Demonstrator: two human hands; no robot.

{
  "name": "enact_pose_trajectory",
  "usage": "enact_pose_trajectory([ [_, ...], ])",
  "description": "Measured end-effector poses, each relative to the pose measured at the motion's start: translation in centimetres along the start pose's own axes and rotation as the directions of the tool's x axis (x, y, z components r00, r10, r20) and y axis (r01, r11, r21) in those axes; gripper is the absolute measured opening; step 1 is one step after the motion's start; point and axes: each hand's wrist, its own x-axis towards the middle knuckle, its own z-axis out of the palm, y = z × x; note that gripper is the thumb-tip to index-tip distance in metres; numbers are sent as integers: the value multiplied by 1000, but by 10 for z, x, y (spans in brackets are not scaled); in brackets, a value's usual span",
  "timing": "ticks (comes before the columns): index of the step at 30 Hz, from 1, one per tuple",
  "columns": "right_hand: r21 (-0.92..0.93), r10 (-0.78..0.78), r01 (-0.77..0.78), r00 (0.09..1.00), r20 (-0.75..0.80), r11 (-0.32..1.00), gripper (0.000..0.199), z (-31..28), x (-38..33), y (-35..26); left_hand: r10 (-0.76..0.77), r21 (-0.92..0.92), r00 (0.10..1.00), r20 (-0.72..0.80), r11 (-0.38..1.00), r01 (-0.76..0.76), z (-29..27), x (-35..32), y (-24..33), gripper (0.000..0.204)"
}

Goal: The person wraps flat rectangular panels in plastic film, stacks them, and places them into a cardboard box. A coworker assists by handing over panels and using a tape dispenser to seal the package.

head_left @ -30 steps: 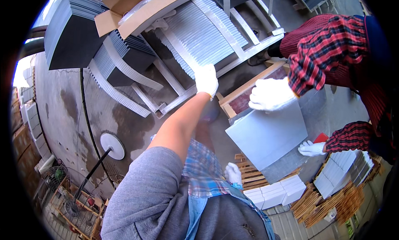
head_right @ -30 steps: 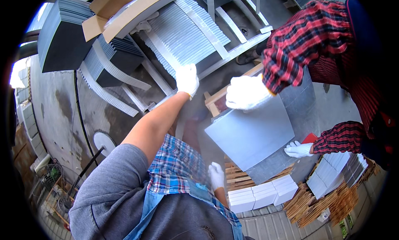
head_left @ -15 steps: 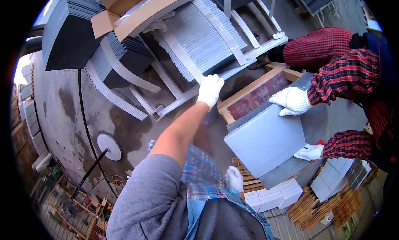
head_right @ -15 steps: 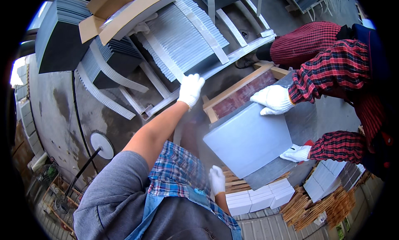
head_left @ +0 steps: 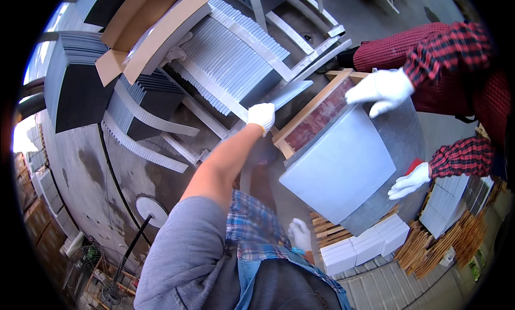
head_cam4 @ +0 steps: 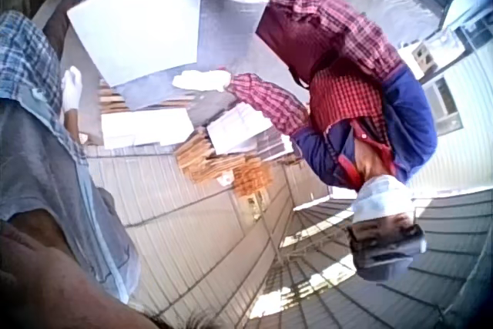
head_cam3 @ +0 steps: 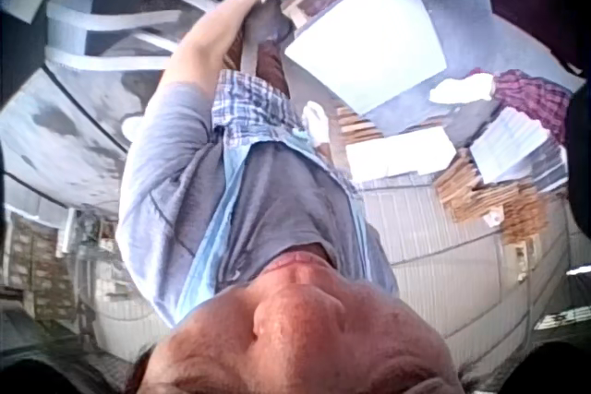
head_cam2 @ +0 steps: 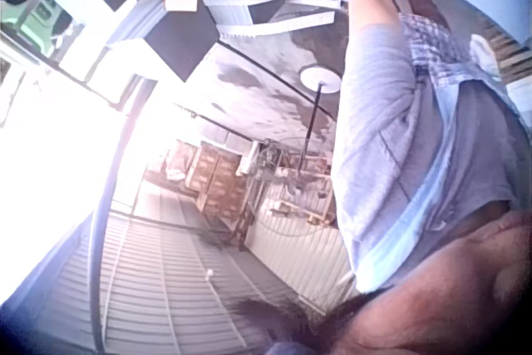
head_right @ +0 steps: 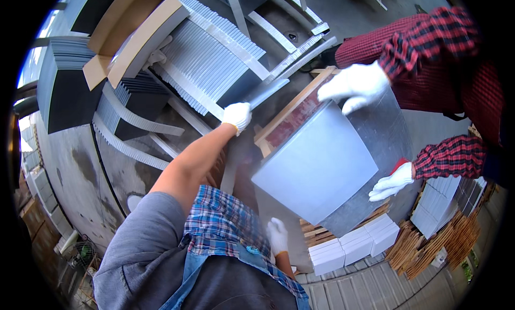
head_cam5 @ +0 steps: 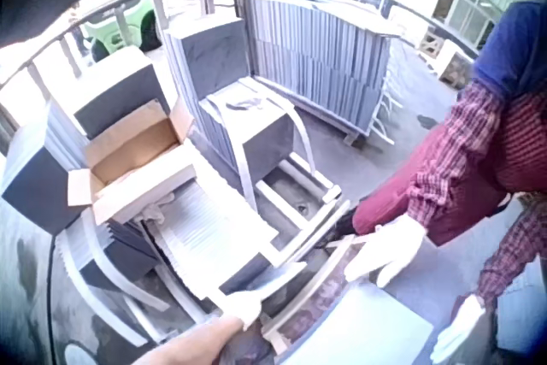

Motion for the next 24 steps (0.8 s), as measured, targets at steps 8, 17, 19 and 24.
enact_pose_trajectory([
  [8, 67, -71, 71, 997, -3, 995, 34, -5, 17, 33, -7, -132, 991, 132, 991, 25, -110, -105, -2, 34],
  [17, -119, -389, 453, 852, 350, 884, 44, 66, 3, -53, -301, -403, 930, 210, 840, 362, -297, -261, 20, 29],
  [19, -221, -582, 665, 737, 343, 713, 50, 97, -15, -98, -333, -459, 929, 163, 808, 370, -327, -291, 18, 27],
  [24, 426, -393, 183, 784, 480, 886, 56, 187, 15, -150, -376, -624, 927, 14, 721, 302, -390, -352, 19, 24],
])
